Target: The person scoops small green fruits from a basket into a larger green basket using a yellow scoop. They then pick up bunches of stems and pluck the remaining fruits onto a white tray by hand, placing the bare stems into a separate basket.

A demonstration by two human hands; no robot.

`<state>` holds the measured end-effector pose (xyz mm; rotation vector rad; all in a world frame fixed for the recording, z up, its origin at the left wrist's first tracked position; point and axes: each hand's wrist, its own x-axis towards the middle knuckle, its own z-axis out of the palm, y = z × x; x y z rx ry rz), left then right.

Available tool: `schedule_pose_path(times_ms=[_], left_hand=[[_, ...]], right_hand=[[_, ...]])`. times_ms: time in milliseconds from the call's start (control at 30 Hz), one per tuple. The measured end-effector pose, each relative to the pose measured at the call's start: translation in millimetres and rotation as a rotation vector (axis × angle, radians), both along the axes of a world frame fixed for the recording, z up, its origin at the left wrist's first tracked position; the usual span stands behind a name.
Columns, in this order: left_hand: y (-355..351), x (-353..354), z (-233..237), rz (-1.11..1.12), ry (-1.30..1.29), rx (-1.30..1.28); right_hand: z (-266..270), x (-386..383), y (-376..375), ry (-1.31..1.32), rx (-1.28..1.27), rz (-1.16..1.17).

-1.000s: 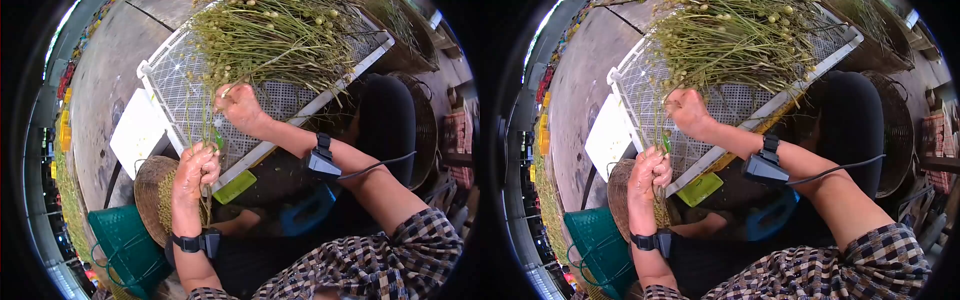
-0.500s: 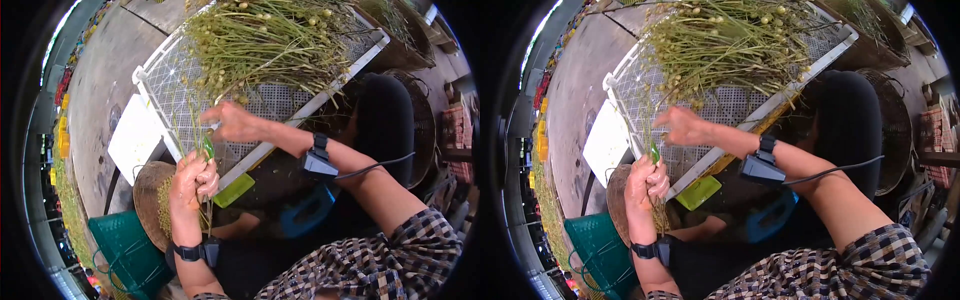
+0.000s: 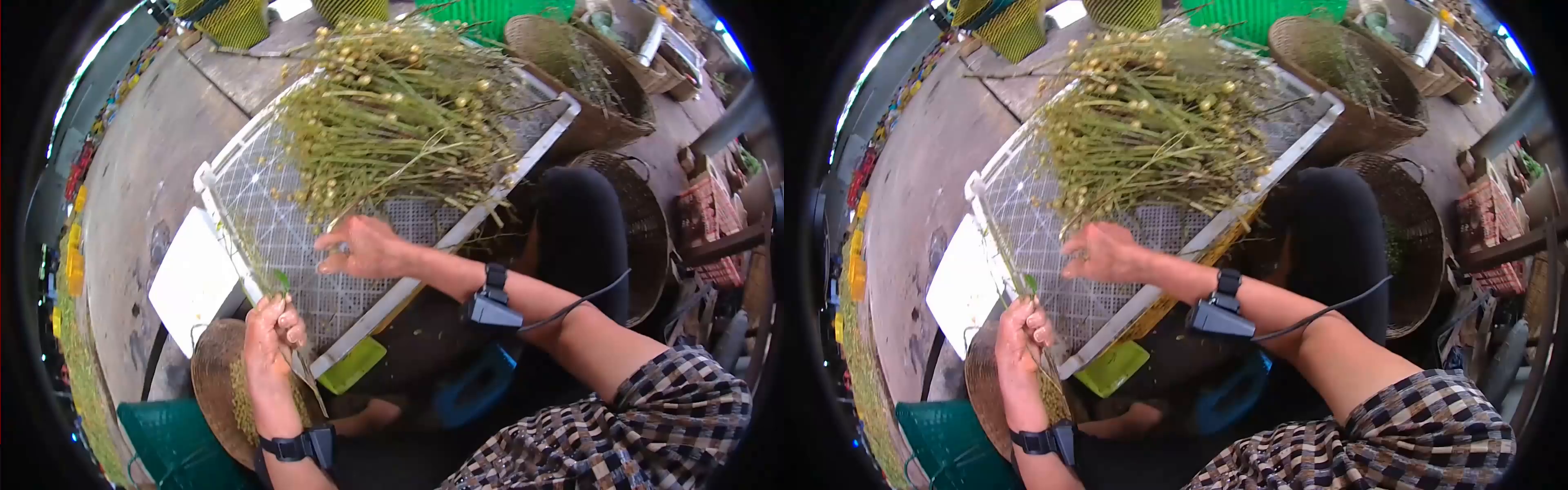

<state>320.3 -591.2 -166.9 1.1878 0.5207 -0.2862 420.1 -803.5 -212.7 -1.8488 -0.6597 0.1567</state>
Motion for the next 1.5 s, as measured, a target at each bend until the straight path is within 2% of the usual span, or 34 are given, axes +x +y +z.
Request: schedule_pose_path(times_ms=[33, 67, 100, 167, 233, 300, 367, 433, 567, 633, 800, 900, 933, 967, 1033, 1067, 1100, 1133, 1167, 1233, 1267, 1333, 1367, 1433, 1500], left_hand=[[-6, 3, 1, 0.046, 0.007, 0.048], [-12, 5, 5, 0.053, -0.026, 0.051], [-16, 8, 5, 0.033, -0.035, 0.038], [-16, 14, 7, 0.063, -0.057, 0.028], [-22, 18, 15, 0.083, -0.082, 0.042], [-29, 23, 27, 0.029, -0.139, 0.148], [-29, 26, 29, 0.030, -0.185, 0.155], [-30, 26, 31, 0.031, -0.228, 0.160], [-31, 26, 29, 0.024, -0.277, 0.146], [-34, 26, 30, 0.023, -0.274, 0.139], [-38, 27, 32, 0.080, -0.256, 0.167], [-33, 28, 31, 0.058, -0.342, 0.160], [-31, 28, 29, 0.067, -0.340, 0.166], [-28, 30, 27, 0.068, -0.343, 0.164], [-27, 28, 37, 0.086, -0.338, 0.174], [-30, 24, 50, -0.003, -0.301, 0.260], [-33, 22, 57, -0.091, -0.257, 0.345], [-31, 23, 56, -0.071, -0.239, 0.357], [-29, 24, 51, -0.111, -0.308, 0.418], [-26, 23, 40, -0.134, -0.357, 0.485], [-25, 22, 35, -0.187, -0.373, 0.512], [-29, 24, 23, -0.247, -0.424, 0.532], [-32, 22, 20, -0.239, -0.416, 0.536], [-39, 21, 16, -0.175, -0.226, 0.365], [-42, 20, 14, -0.184, -0.318, 0.366]], right_hand=[[-2, -1, -1, -0.047, 0.065, -0.117], [-6, 9, -6, 0.227, 0.252, -0.051], [1, 7, -15, 0.215, 0.242, -0.072], [24, -4, -28, 0.676, 0.815, -0.038], [34, -12, -39, 0.687, 0.884, 0.007], [38, -16, -44, 0.726, 1.166, 0.123], [40, -14, -46, 0.774, 1.204, 0.095], [48, -9, -53, 0.832, 1.391, 0.207], [56, -12, -72, 0.745, 1.480, 0.079], [61, -14, -74, 0.788, 1.491, 0.007], [78, -14, -65, 0.548, 1.170, -0.155], [105, -32, -41, 0.574, 1.079, -0.102], [107, -39, -33, 0.581, 1.029, -0.009], [102, -47, -20, 0.589, 1.030, 0.004], [85, -62, 6, 0.597, 0.851, 0.144], [75, -68, 14, 0.615, 0.854, 0.162], [63, -73, 22, 0.677, 0.728, 0.166], [51, -78, 30, 0.734, 0.601, 0.173], [35, -79, 37, 0.755, 0.600, 0.193], [6, -82, 49, 0.597, 0.276, 0.190], [3, -86, 52, 0.608, 0.274, 0.209], [-4, -92, 56, 0.360, 0.057, 0.141], [-9, -92, 59, 0.364, 0.059, 0.151], [-25, -90, 66, 0.190, -0.018, 0.162], [-30, -91, 70, 0.176, -0.067, 0.172]])
